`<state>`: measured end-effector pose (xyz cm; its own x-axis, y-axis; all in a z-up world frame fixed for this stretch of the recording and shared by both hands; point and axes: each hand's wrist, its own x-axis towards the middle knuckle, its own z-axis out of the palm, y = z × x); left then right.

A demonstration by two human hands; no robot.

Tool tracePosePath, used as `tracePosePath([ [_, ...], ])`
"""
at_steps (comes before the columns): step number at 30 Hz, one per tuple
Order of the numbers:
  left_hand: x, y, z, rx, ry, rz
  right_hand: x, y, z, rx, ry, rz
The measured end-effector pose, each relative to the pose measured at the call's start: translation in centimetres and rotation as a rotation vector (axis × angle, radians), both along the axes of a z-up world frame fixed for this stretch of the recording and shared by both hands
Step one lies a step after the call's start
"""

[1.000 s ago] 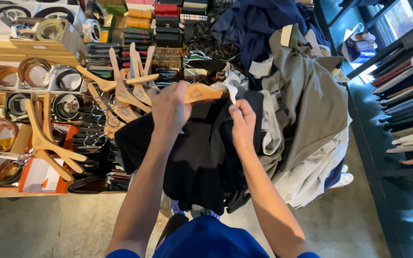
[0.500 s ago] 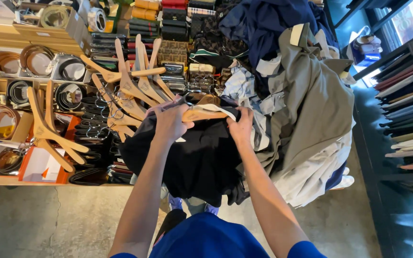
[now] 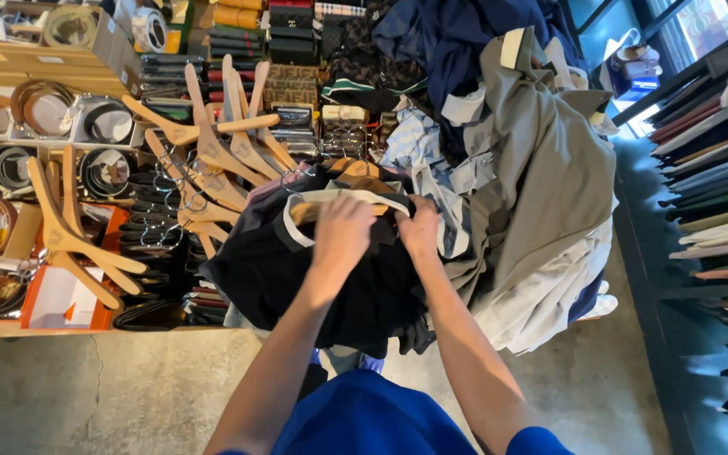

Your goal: The person removes a bundle of clothes on hangers from a rack and walks to a table. They then proceed to hang several items, including a grey sweatshirt, a dark jacket, a black shirt, and a pink shirt, onto wooden hangers one by one.

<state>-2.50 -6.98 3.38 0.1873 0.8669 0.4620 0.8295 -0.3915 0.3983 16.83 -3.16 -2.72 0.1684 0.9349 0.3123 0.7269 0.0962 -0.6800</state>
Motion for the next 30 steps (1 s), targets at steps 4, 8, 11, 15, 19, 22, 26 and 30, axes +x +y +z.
tracePosePath([
  [4, 4.1, 3.1, 0.3, 0.077, 0.099, -0.026, -0.1, 0.3, 2.1, 0.039, 0.058, 0.028],
  [8, 6.1, 4.6, -3.0, -0.005, 0.109, -0.083, 0.5, -0.4, 2.9, -0.103, 0.148, -0.024],
  [11, 6.4, 5.0, -3.5, -0.027, 0.146, -0.104, 1.8, 0.0, 1.5, -0.076, 0.149, -0.024],
  [15, 5.0, 4.4, -1.4, -0.108, 0.219, -0.133, 2.9, 0.3, 1.3, 0.113, 0.058, -0.021],
  [19, 4.1, 3.3, 0.8, -0.153, 0.180, -0.154, 3.6, 1.4, 0.7, 0.029, 0.159, 0.002],
  [22, 3.9, 2.9, 4.0, -0.161, 0.035, -0.175, 3.6, 2.2, 0.1, -0.302, 0.441, -0.051],
  [26, 4.8, 3.3, 8.5, -0.030, -0.193, -0.293, 1.6, 1.7, 0.9, -0.184, 0.137, 0.230],
  [30, 9.0, 4.2, 8.7, -0.017, -0.250, -0.393, -2.6, 0.8, 4.7, 0.133, 0.521, 0.658],
])
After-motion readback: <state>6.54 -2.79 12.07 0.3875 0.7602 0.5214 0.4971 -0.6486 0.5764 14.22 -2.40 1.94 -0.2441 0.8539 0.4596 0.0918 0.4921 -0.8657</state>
